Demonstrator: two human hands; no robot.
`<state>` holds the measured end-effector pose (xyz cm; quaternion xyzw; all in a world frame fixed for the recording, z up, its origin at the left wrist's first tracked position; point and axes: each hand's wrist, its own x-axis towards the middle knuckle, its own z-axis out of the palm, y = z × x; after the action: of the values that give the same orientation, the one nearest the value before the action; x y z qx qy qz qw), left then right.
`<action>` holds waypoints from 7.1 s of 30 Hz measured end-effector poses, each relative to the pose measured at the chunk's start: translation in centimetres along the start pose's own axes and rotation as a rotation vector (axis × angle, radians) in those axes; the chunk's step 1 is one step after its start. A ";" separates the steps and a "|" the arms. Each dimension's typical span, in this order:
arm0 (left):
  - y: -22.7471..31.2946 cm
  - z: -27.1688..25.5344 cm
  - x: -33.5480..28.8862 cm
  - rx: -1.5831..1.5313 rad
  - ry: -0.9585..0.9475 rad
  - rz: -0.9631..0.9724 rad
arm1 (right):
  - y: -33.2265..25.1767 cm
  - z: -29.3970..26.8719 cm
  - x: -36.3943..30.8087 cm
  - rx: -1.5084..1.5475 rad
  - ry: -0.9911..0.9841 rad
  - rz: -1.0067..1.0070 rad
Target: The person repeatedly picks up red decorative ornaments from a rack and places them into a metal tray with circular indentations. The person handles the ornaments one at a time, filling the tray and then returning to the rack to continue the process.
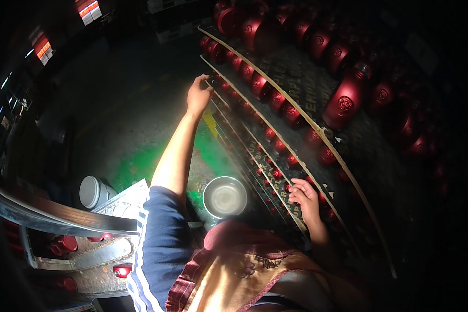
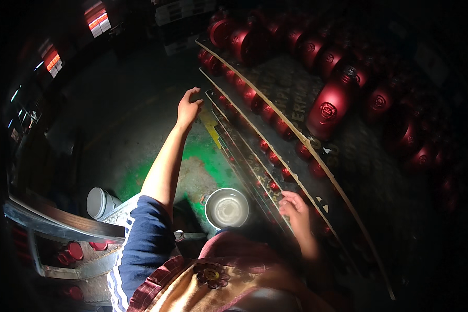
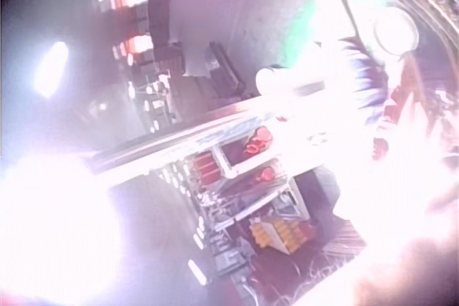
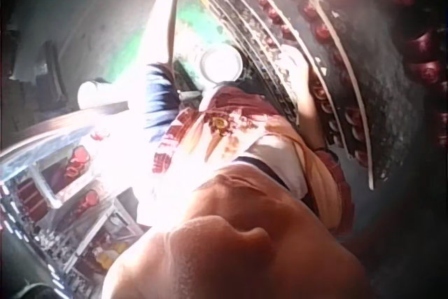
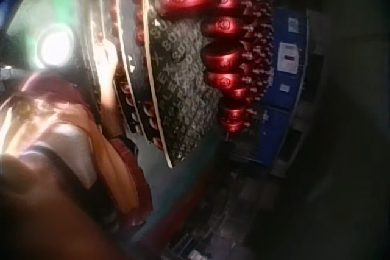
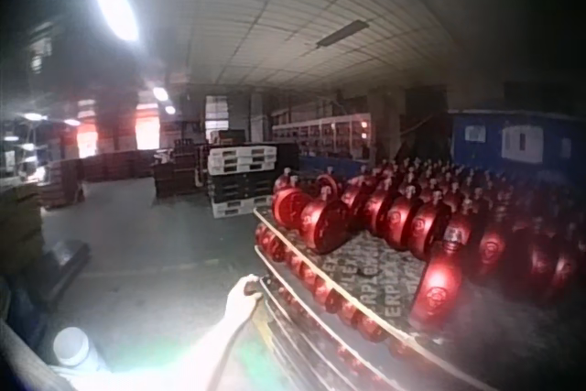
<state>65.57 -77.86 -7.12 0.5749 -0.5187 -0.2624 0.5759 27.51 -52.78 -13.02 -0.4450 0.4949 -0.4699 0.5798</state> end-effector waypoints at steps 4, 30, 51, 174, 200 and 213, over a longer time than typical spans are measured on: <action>-2.4 3.2 8.5 0.072 0.040 0.079 | 0.6 -0.5 -1.0 -0.050 0.091 0.009; -4.4 6.3 13.0 -0.475 -0.303 0.156 | 1.1 0.6 -1.2 0.071 0.345 0.019; 0.1 7.6 4.3 -0.310 -0.292 0.085 | -0.9 0.7 -1.6 -0.038 0.349 0.057; 24.0 5.3 -14.0 -0.483 -0.569 0.552 | -27.2 -13.2 -18.1 -0.976 0.484 -0.583; 28.8 11.0 -13.7 0.419 -0.496 0.935 | -29.0 -21.0 -3.4 -1.202 0.866 -0.481; 21.2 6.6 -16.4 -0.185 -0.278 0.629 | -24.8 -13.6 -16.4 -0.224 0.616 -0.756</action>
<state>48.15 -61.44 6.49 0.2915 -0.7177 -0.1937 0.6020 10.25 -41.32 12.34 -0.4933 0.4948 -0.7007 0.1444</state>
